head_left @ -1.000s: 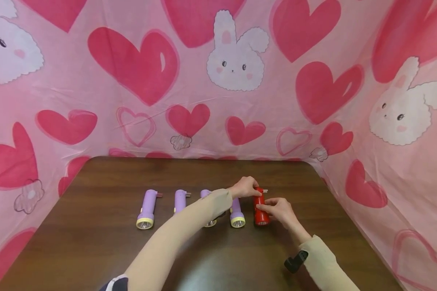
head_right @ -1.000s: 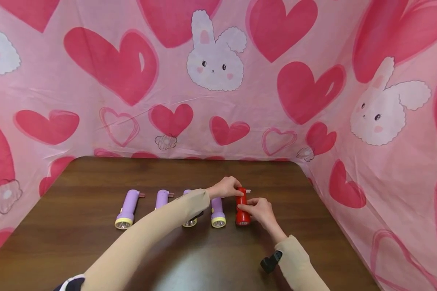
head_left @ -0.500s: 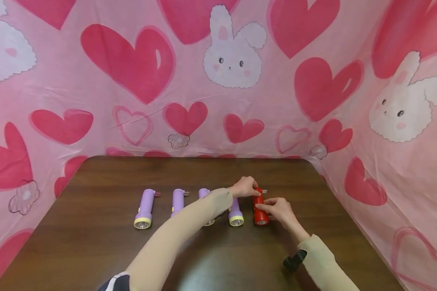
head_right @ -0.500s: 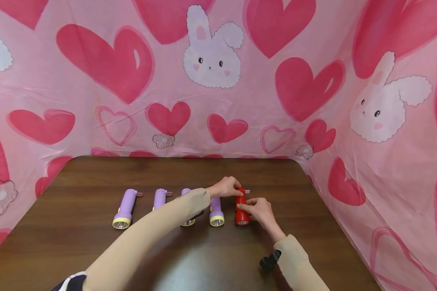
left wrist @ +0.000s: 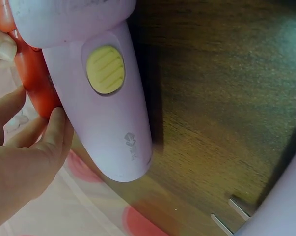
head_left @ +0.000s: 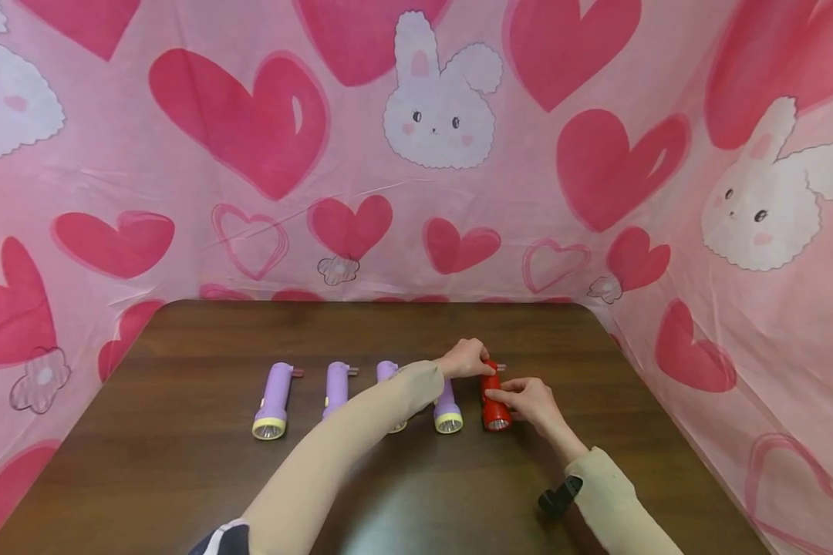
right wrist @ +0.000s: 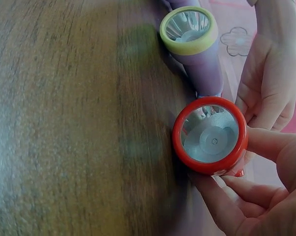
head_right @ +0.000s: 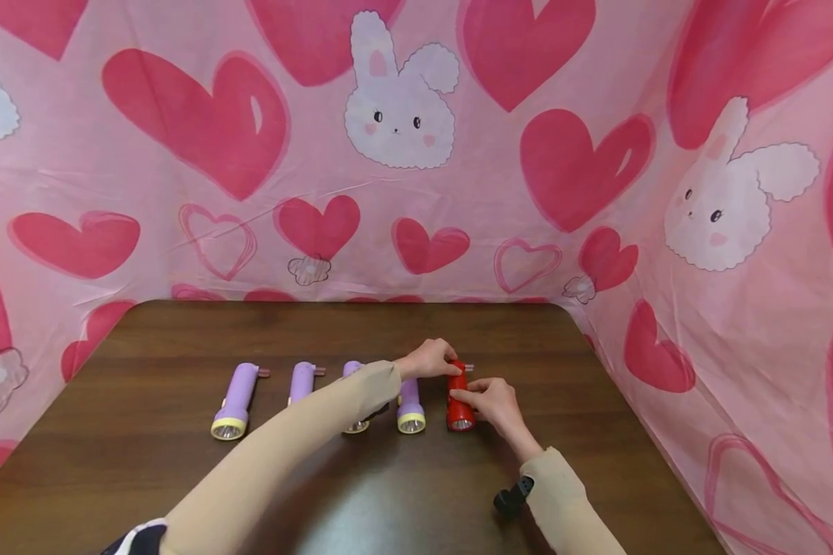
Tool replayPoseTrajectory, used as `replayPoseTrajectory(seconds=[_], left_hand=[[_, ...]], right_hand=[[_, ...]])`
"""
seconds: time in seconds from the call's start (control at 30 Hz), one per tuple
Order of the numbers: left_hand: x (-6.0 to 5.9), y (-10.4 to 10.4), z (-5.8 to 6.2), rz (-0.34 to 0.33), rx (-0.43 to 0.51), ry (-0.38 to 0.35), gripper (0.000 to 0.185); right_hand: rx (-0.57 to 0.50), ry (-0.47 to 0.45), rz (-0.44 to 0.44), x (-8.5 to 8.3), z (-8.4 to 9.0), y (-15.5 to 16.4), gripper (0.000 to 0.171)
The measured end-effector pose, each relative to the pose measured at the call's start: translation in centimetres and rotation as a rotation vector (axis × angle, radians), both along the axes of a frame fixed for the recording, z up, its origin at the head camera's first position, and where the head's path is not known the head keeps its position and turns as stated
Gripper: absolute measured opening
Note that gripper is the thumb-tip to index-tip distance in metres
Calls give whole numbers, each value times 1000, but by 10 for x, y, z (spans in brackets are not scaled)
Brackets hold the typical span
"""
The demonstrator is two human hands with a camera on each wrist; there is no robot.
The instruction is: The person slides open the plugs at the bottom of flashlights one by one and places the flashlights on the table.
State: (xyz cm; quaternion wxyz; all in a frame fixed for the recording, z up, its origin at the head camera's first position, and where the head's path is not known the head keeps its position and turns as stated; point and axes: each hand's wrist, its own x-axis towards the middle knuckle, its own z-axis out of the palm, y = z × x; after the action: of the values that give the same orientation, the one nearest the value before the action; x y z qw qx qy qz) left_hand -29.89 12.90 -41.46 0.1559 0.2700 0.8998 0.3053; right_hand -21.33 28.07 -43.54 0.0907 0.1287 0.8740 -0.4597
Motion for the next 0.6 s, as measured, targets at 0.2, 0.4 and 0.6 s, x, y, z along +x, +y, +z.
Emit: replayPoseTrajectory(seconds=[0.2, 0.4, 0.6], left_hand=[[-1, 4, -2, 5, -22, -2, 19], [-3, 5, -6, -4, -52, 10, 22], [-3, 6, -5, 2, -43, 8, 21]], right_hand=[[-13, 7, 4, 0, -2, 2, 47], [-20, -1, 20, 0, -2, 3, 48], [-10, -4, 53, -1, 1, 5, 48]])
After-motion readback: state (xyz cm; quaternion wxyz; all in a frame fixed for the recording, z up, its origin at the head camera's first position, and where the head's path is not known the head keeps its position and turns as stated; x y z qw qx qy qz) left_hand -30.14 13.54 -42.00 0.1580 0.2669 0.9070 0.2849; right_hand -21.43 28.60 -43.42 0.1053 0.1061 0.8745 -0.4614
